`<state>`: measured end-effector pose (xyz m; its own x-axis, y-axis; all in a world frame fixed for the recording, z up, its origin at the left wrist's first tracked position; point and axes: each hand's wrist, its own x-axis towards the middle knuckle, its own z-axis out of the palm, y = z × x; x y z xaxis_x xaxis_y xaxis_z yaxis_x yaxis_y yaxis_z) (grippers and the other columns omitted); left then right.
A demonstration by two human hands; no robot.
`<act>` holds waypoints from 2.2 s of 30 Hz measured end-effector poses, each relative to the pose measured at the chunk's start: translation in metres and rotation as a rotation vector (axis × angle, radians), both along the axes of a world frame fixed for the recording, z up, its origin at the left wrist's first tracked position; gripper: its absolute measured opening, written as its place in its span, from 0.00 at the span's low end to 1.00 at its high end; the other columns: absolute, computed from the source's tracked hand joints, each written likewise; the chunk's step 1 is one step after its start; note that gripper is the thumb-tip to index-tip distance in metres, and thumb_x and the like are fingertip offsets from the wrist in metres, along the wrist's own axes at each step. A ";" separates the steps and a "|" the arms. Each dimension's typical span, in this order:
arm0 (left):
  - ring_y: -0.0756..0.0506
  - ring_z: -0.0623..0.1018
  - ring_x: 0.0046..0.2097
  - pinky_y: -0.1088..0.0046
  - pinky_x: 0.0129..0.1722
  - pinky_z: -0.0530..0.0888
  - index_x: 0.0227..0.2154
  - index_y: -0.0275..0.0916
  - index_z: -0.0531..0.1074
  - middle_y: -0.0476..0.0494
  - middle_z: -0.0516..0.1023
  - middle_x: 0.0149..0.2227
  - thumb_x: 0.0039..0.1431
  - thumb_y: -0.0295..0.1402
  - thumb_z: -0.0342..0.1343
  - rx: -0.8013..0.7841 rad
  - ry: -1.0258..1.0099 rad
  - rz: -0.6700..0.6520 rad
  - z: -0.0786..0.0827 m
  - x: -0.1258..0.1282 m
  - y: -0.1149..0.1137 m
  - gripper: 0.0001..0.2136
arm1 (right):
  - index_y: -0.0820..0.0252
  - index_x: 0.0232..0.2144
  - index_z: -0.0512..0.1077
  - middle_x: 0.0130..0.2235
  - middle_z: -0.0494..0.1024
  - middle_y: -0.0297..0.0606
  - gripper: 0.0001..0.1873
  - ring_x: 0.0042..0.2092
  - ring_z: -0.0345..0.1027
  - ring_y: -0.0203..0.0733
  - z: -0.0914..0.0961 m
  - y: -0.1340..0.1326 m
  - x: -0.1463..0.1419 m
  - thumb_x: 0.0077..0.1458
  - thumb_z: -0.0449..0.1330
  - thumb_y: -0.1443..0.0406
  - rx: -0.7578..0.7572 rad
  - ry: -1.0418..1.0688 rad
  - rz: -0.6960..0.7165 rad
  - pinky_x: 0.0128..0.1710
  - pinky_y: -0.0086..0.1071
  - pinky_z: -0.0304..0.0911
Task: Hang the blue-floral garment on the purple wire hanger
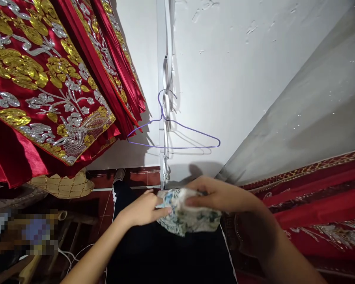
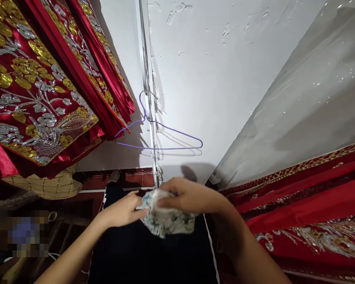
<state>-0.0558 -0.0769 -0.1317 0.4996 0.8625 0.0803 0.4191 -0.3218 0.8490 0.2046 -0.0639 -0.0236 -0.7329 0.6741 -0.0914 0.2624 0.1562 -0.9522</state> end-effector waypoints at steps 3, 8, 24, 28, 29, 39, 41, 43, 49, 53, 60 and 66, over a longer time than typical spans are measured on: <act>0.45 0.71 0.25 0.71 0.34 0.65 0.24 0.42 0.72 0.49 0.71 0.21 0.65 0.45 0.51 0.044 0.329 0.006 0.004 -0.028 0.012 0.17 | 0.59 0.32 0.81 0.34 0.80 0.38 0.08 0.34 0.72 0.42 0.000 0.018 0.007 0.56 0.63 0.63 0.336 0.046 -0.403 0.30 0.30 0.63; 0.47 0.69 0.29 0.75 0.31 0.62 0.30 0.40 0.71 0.50 0.71 0.26 0.66 0.42 0.50 0.153 0.229 0.252 0.037 -0.062 0.015 0.13 | 0.50 0.53 0.74 0.31 0.78 0.32 0.20 0.27 0.63 0.38 -0.038 0.061 -0.028 0.58 0.57 0.64 0.575 0.055 -0.802 0.33 0.32 0.59; 0.37 0.60 0.70 0.55 0.66 0.59 0.41 0.40 0.72 0.35 0.59 0.70 0.70 0.38 0.42 0.426 0.435 0.215 0.061 -0.106 0.050 0.14 | 0.52 0.33 0.79 0.30 0.80 0.35 0.10 0.32 0.69 0.43 -0.075 0.085 -0.003 0.57 0.61 0.55 0.621 -0.184 -0.770 0.34 0.33 0.58; 0.39 0.58 0.71 0.58 0.67 0.60 0.42 0.41 0.72 0.38 0.54 0.72 0.69 0.34 0.44 0.624 0.260 0.380 0.094 -0.084 0.059 0.11 | 0.55 0.32 0.78 0.29 0.79 0.34 0.12 0.32 0.68 0.42 -0.073 0.073 -0.003 0.57 0.61 0.54 0.563 -0.086 -0.732 0.32 0.33 0.58; 0.39 0.60 0.70 0.58 0.66 0.61 0.42 0.41 0.73 0.38 0.59 0.70 0.68 0.33 0.45 0.647 0.256 0.399 0.095 -0.082 0.065 0.11 | 0.55 0.31 0.78 0.30 0.79 0.35 0.13 0.32 0.69 0.42 -0.073 0.068 -0.003 0.58 0.61 0.54 0.548 -0.046 -0.714 0.32 0.33 0.58; 0.45 0.77 0.39 0.69 0.41 0.72 0.41 0.40 0.77 0.44 0.78 0.39 0.65 0.39 0.53 0.539 0.030 0.494 0.075 -0.053 0.092 0.11 | 0.57 0.33 0.77 0.36 0.81 0.36 0.09 0.40 0.73 0.46 -0.069 0.048 0.001 0.58 0.62 0.58 0.475 0.078 -0.687 0.39 0.34 0.63; 0.45 0.76 0.42 0.70 0.44 0.72 0.39 0.40 0.76 0.44 0.76 0.40 0.65 0.37 0.53 0.594 -0.027 0.506 0.079 -0.046 0.094 0.09 | 0.57 0.33 0.78 0.36 0.81 0.37 0.10 0.40 0.73 0.46 -0.067 0.048 -0.003 0.58 0.62 0.57 0.451 0.086 -0.676 0.39 0.34 0.63; 0.45 0.75 0.43 0.70 0.45 0.71 0.38 0.40 0.74 0.44 0.75 0.41 0.65 0.35 0.53 0.595 -0.055 0.517 0.078 -0.046 0.101 0.07 | 0.57 0.32 0.78 0.36 0.81 0.37 0.10 0.40 0.73 0.45 -0.065 0.048 -0.003 0.58 0.62 0.57 0.437 0.093 -0.654 0.39 0.34 0.63; 0.47 0.75 0.35 0.72 0.35 0.72 0.38 0.39 0.70 0.44 0.77 0.38 0.63 0.37 0.54 0.187 -0.334 0.439 0.057 -0.053 0.107 0.07 | 0.57 0.32 0.77 0.35 0.79 0.38 0.10 0.38 0.71 0.44 -0.062 0.050 0.008 0.59 0.62 0.57 0.413 0.101 -0.624 0.37 0.34 0.62; 0.43 0.78 0.45 0.68 0.45 0.74 0.48 0.39 0.74 0.40 0.80 0.46 0.65 0.39 0.55 0.327 -0.318 0.389 0.073 -0.036 0.092 0.13 | 0.56 0.31 0.76 0.35 0.79 0.37 0.09 0.39 0.72 0.44 -0.065 0.050 -0.001 0.58 0.62 0.59 0.400 0.143 -0.639 0.38 0.34 0.63; 0.44 0.78 0.43 0.68 0.47 0.72 0.47 0.38 0.76 0.43 0.79 0.39 0.68 0.32 0.49 0.666 0.014 0.391 0.100 -0.033 0.093 0.12 | 0.48 0.61 0.67 0.30 0.76 0.31 0.30 0.30 0.69 0.40 -0.052 0.028 0.008 0.57 0.63 0.58 0.537 -0.136 -0.696 0.32 0.32 0.63; 0.43 0.76 0.45 0.67 0.48 0.71 0.47 0.39 0.74 0.41 0.76 0.43 0.66 0.27 0.47 0.787 0.154 0.388 0.104 -0.036 0.090 0.12 | 0.53 0.71 0.53 0.35 0.78 0.36 0.49 0.33 0.71 0.44 -0.030 0.048 0.068 0.48 0.64 0.68 0.663 -0.171 -1.006 0.33 0.35 0.65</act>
